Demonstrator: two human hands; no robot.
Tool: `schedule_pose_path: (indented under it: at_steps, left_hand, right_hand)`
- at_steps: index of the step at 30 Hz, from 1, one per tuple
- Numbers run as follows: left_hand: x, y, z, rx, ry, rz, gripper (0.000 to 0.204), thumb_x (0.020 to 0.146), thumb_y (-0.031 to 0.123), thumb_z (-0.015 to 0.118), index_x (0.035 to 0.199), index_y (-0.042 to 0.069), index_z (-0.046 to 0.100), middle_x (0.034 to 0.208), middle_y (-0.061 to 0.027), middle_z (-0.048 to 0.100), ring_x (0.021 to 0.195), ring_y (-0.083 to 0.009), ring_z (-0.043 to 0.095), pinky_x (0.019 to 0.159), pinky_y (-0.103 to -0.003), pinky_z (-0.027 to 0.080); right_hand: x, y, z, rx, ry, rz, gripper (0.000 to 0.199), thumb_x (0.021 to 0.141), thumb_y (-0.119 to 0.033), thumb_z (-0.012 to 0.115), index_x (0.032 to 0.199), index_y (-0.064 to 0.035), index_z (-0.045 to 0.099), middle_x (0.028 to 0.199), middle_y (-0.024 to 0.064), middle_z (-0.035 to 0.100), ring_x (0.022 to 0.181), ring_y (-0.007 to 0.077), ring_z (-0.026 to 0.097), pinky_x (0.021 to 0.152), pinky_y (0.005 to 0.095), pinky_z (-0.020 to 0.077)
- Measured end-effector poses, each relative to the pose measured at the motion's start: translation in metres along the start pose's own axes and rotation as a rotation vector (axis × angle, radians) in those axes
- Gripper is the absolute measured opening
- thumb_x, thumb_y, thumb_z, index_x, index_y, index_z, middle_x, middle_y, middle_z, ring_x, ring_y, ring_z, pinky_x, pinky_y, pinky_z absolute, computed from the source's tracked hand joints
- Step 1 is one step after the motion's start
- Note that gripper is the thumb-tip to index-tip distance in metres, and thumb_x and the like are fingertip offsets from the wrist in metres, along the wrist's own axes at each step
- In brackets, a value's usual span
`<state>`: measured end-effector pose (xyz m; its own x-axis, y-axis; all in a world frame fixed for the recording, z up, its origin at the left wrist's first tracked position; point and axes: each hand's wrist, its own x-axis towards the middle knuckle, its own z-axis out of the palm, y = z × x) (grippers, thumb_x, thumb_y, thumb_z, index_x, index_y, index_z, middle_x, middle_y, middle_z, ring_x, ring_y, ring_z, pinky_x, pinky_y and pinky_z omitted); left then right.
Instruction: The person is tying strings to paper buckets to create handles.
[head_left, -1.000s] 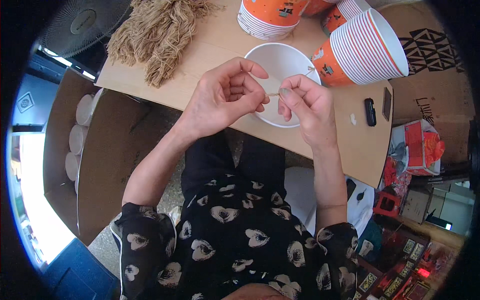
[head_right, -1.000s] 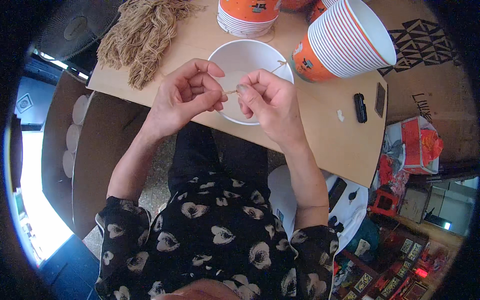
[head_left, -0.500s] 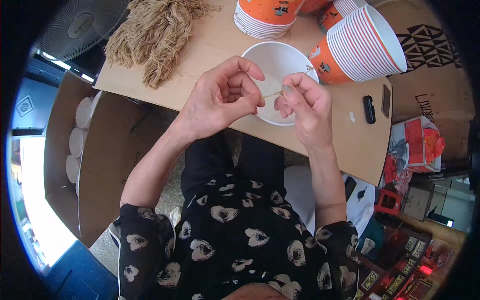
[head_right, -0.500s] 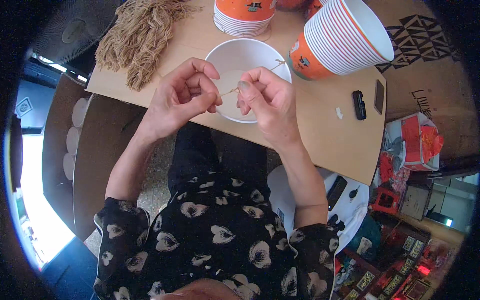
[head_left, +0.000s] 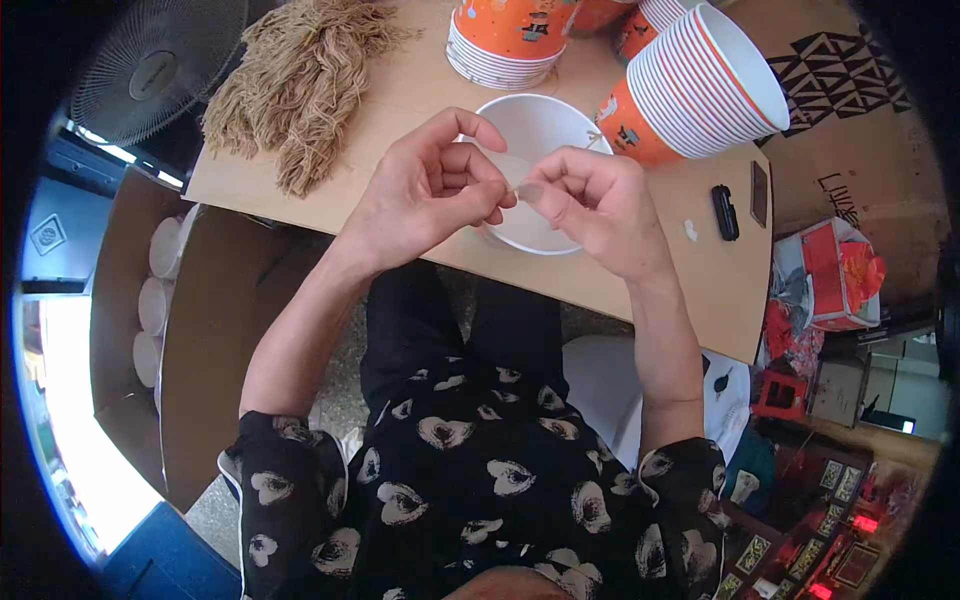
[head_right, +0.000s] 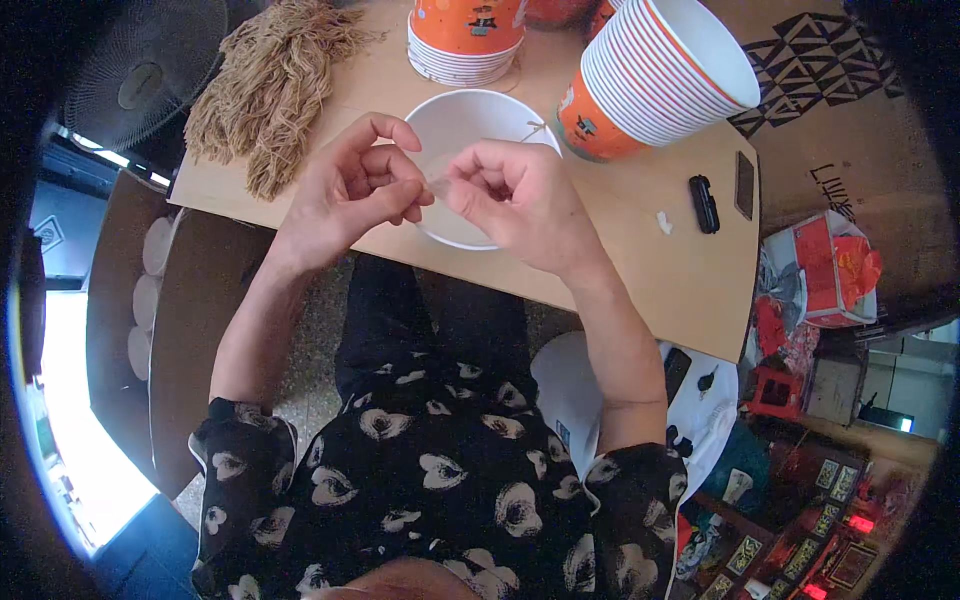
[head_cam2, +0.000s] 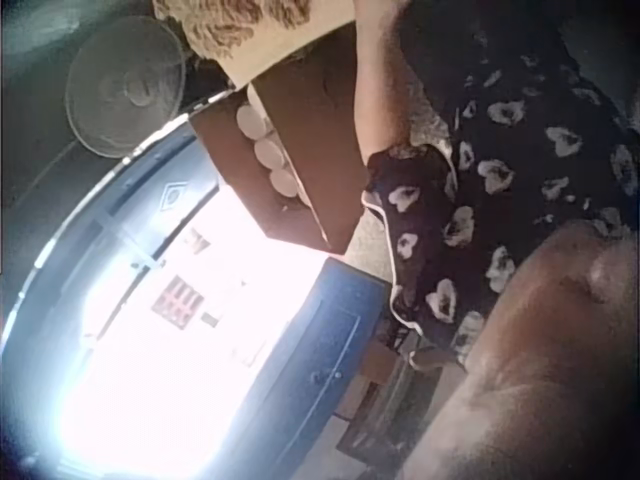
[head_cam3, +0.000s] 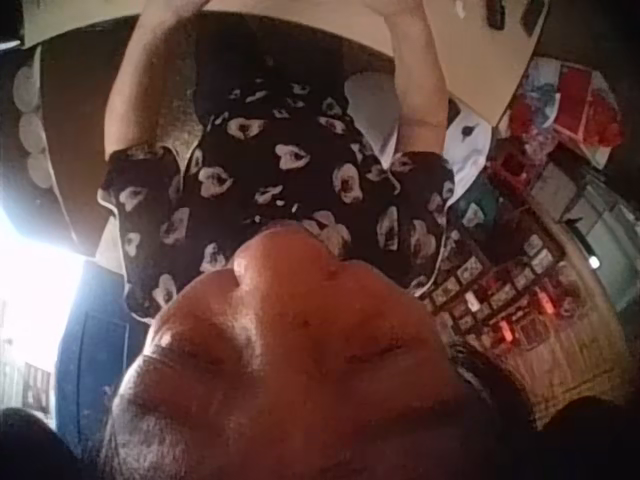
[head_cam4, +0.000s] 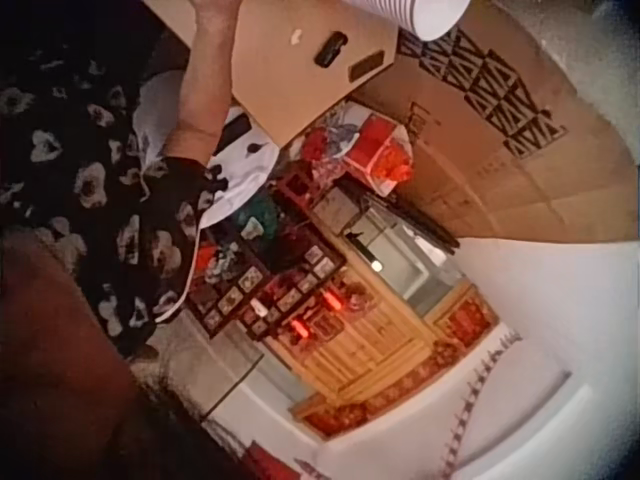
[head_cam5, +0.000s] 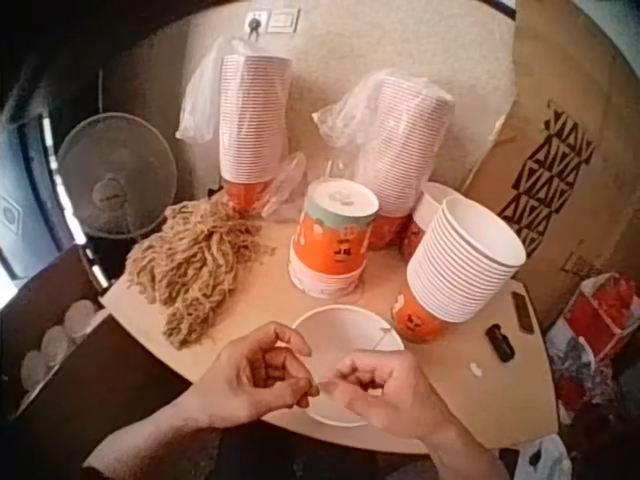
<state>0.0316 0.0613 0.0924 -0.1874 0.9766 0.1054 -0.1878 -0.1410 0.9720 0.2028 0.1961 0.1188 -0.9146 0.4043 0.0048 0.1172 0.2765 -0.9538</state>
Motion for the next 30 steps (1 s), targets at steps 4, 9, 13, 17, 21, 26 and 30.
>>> schedule_pose_path:
  at_steps: [4, 9, 13, 17, 21, 26, 30]
  left_hand:
    - [0.003, -0.001, 0.003, 0.043, -0.040, 0.044, 0.029, 0.089, 0.000, 0.062, 0.114, 0.001, 0.047, 0.084, -0.0051, 0.063, 0.080, -0.0108, 0.063, 0.069, -0.023, 0.051]
    - [-0.002, -0.001, 0.004, 0.031, -0.050, -0.001, 0.030, 0.089, -0.001, 0.061, 0.114, 0.001, 0.046, 0.083, -0.0049, 0.062, 0.081, -0.0108, 0.063, 0.070, -0.024, 0.051]
    - [0.000, 0.002, 0.003, 0.031, -0.085, -0.035, 0.031, 0.089, -0.001, 0.061, 0.117, 0.000, 0.047, 0.083, -0.0049, 0.062, 0.081, -0.0103, 0.062, 0.071, -0.024, 0.051]
    - [0.002, 0.001, -0.002, 0.020, -0.061, -0.059, 0.032, 0.089, 0.001, 0.060, 0.120, -0.002, 0.050, 0.082, -0.0034, 0.061, 0.080, -0.0092, 0.060, 0.071, -0.023, 0.050]
    - [0.006, 0.006, 0.000, 0.051, -0.133, -0.082, 0.027, 0.091, 0.004, 0.061, 0.117, -0.001, 0.060, 0.080, 0.0015, 0.059, 0.077, -0.0071, 0.057, 0.070, -0.021, 0.048]
    - [0.010, 0.004, 0.010, 0.162, -0.148, -0.087, 0.021, 0.092, 0.012, 0.066, 0.110, 0.000, 0.066, 0.082, 0.0048, 0.061, 0.075, -0.0029, 0.056, 0.068, -0.018, 0.046]
    - [0.014, 0.000, 0.011, 0.127, -0.113, -0.108, 0.017, 0.092, 0.013, 0.068, 0.104, 0.001, 0.068, 0.089, 0.0034, 0.066, 0.078, -0.0017, 0.057, 0.068, -0.018, 0.045]
  right_hand:
    - [0.000, 0.003, 0.000, 0.029, 0.025, -0.069, 0.011, 0.091, -0.009, 0.066, 0.091, 0.0018, 0.064, 0.069, -0.0049, 0.058, 0.062, -0.0010, 0.048, 0.053, 0.0173, 0.0369]
    - [-0.004, 0.002, -0.003, 0.159, -0.009, 0.050, 0.014, 0.090, -0.013, 0.066, 0.086, 0.0004, 0.065, 0.069, -0.0043, 0.058, 0.059, 0.0006, 0.049, 0.052, 0.0179, 0.0374]
    - [-0.005, 0.005, -0.013, 0.176, -0.080, 0.082, 0.017, 0.090, -0.016, 0.066, 0.085, 0.0000, 0.066, 0.067, -0.0037, 0.058, 0.057, 0.0019, 0.049, 0.052, 0.0190, 0.0384]
    - [-0.014, 0.014, -0.031, 0.183, -0.042, 0.099, 0.020, 0.091, -0.018, 0.064, 0.086, 0.0015, 0.065, 0.070, -0.0009, 0.058, 0.058, 0.0020, 0.048, 0.052, 0.0189, 0.0349]
    - [-0.019, 0.022, -0.032, 0.247, -0.056, -0.016, 0.018, 0.091, -0.016, 0.065, 0.089, 0.0015, 0.067, 0.074, -0.0016, 0.061, 0.064, 0.0020, 0.051, 0.057, 0.0178, 0.0387]
    - [-0.018, 0.024, -0.020, 0.315, 0.073, -0.118, 0.016, 0.091, -0.014, 0.065, 0.091, 0.0023, 0.066, 0.082, 0.0017, 0.066, 0.071, 0.0032, 0.054, 0.062, 0.0177, 0.0404]
    - [-0.017, 0.031, -0.015, 0.331, 0.167, -0.182, 0.016, 0.090, -0.013, 0.066, 0.093, 0.0033, 0.066, 0.084, 0.0033, 0.067, 0.070, 0.0032, 0.054, 0.063, 0.0180, 0.0408]
